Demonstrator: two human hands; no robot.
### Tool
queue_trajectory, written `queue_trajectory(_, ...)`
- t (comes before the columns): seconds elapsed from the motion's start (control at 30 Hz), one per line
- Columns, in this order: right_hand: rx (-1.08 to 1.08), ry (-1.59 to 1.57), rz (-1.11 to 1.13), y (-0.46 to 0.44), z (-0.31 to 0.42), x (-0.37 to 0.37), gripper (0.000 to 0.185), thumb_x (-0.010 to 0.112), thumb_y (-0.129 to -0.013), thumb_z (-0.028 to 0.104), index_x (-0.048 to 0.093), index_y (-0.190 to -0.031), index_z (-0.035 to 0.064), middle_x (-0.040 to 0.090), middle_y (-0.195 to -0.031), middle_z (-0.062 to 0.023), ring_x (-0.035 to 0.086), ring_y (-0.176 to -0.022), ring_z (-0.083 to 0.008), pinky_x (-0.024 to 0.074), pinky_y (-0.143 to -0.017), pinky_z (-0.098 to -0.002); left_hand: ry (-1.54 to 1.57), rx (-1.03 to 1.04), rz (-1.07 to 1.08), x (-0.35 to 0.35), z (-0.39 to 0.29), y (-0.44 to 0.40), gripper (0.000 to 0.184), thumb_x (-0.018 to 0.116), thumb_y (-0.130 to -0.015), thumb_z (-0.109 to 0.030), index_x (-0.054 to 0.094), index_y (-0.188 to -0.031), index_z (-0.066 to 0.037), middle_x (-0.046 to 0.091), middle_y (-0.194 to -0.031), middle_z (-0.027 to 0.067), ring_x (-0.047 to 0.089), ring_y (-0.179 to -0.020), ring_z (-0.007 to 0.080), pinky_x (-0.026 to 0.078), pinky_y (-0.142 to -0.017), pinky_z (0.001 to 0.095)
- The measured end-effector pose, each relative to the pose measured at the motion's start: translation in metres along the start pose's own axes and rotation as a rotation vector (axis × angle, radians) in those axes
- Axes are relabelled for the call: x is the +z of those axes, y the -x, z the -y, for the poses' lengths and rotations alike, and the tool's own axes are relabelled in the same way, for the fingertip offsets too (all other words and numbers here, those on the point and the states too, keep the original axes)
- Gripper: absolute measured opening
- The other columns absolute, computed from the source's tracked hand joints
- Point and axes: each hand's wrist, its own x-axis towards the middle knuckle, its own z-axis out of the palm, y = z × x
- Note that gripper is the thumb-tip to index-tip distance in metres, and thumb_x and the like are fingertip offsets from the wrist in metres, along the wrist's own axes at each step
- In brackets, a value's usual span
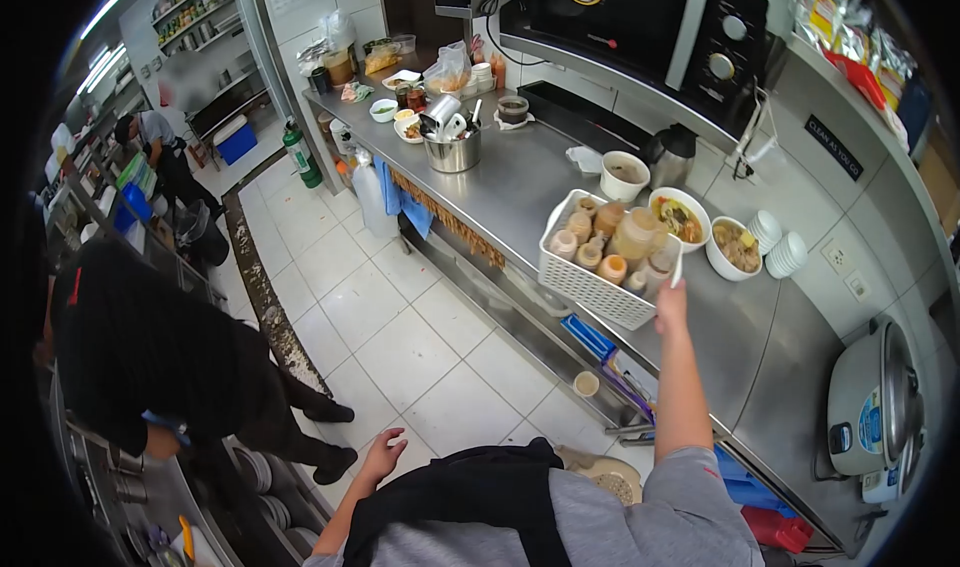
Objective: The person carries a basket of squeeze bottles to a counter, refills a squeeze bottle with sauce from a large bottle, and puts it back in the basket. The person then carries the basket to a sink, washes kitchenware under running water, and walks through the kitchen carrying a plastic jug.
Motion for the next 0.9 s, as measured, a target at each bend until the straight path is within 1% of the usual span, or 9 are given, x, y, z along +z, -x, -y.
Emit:
queue_trajectory(0.17,0.038,0.162,0.096,0.001,0.039,0.086,0.024,0.040,-0.096,0.021,0.044,-0.114,0.0055,0.055,-0.095,-0.0120,0.056,-0.085,-0.0229,0.0490,-0.066,-0.0419,0.218,0.308,0.091,-0.020,-0.116,-0.141,0.030,0.055,-0.092,-0.024,0.060,-0.117,-0.007,0.062,-0.114,0.0087,0.058,-0.104,0.0204,0.045,-0.088,0.0315)
queue_trajectory(0.23,0.071,0.197,0.107,0.000,0.059,0.118,0.030,0.041,-0.096,0.023,0.044,-0.118,0.0017,0.058,-0.103,-0.0175,0.058,-0.085,-0.0251,0.0493,-0.063,-0.0413,0.584,0.296,0.260,-0.017,-0.186,-0.208,0.034,0.048,-0.097,-0.028,0.055,-0.124,-0.009,0.060,-0.114,0.0040,0.055,-0.107,0.0142,0.044,-0.087,0.0267)
queue_trajectory(0.33,-0.007,0.352,0.024,0.000,0.045,0.139,0.029,0.042,-0.095,0.022,0.047,-0.113,-0.0003,0.060,-0.096,-0.0198,0.060,-0.079,-0.0257,0.0498,-0.056,-0.0401,0.541,0.482,0.064,-0.005,-0.282,-0.286,0.044,0.041,-0.098,-0.036,0.051,-0.127,-0.004,0.054,-0.124,0.0111,0.051,-0.114,0.0223,0.039,-0.097,0.0322)
queue_trajectory(0.43,0.029,0.351,0.079,0.015,0.048,0.148,0.024,0.043,-0.094,0.016,0.046,-0.114,0.0034,0.058,-0.088,-0.0099,0.055,-0.071,-0.0178,0.0456,-0.052,-0.0345,0.605,0.453,0.380,0.000,-0.324,-0.342,0.046,0.041,-0.097,-0.037,0.052,-0.122,0.000,0.050,-0.128,0.0157,0.049,-0.116,0.0273,0.036,-0.099,0.0347)
queue_trajectory(0.57,0.069,0.284,0.046,0.071,0.079,0.174,0.019,0.046,-0.090,0.008,0.050,-0.108,0.0011,0.055,-0.080,-0.0042,0.047,-0.064,-0.0131,0.0415,-0.056,-0.0296,0.369,0.556,0.253,0.003,-0.326,-0.365,0.044,0.044,-0.096,-0.035,0.054,-0.116,0.003,0.052,-0.122,0.0177,0.050,-0.113,0.0279,0.037,-0.097,0.0349)
queue_trajectory(0.67,-0.016,0.371,0.072,0.107,0.088,0.199,0.023,0.044,-0.090,0.006,0.049,-0.112,0.0010,0.056,-0.087,-0.0046,0.050,-0.074,-0.0127,0.0434,-0.066,-0.0296,0.301,0.491,0.213,-0.041,-0.326,-0.364,0.043,0.045,-0.094,-0.032,0.054,-0.113,0.005,0.056,-0.113,0.0170,0.052,-0.109,0.0250,0.039,-0.095,0.0348)
queue_trajectory(0.73,-0.106,0.231,0.136,0.124,0.085,0.229,0.026,0.044,-0.090,0.005,0.049,-0.116,0.0008,0.058,-0.102,-0.0083,0.054,-0.088,-0.0132,0.0455,-0.077,-0.0285,0.467,0.099,0.678,-0.095,-0.321,-0.379,0.041,0.045,-0.094,-0.030,0.052,-0.118,0.003,0.058,-0.111,0.0148,0.053,-0.107,0.0219,0.040,-0.094,0.0341)
queue_trajectory(0.77,-0.181,0.331,0.185,0.123,0.071,0.238,0.027,0.043,-0.091,0.006,0.049,-0.117,0.0017,0.058,-0.106,-0.0095,0.055,-0.091,-0.0141,0.0468,-0.080,-0.0285,0.571,0.046,0.671,-0.112,-0.308,-0.383,0.041,0.045,-0.094,-0.029,0.050,-0.120,0.003,0.058,-0.112,0.0138,0.054,-0.107,0.0215,0.041,-0.092,0.0344)
queue_trajectory(0.9,-0.200,0.515,0.364,0.128,0.135,0.334,0.018,0.048,-0.088,0.005,0.052,-0.105,0.0039,0.059,-0.085,-0.0072,0.055,-0.076,-0.0131,0.0462,-0.066,-0.0305,0.842,-0.149,0.628,-0.186,-0.245,-0.404,0.043,0.045,-0.095,-0.029,0.045,-0.124,0.002,0.057,-0.115,0.0122,0.058,-0.102,0.0217,0.048,-0.085,0.0337)
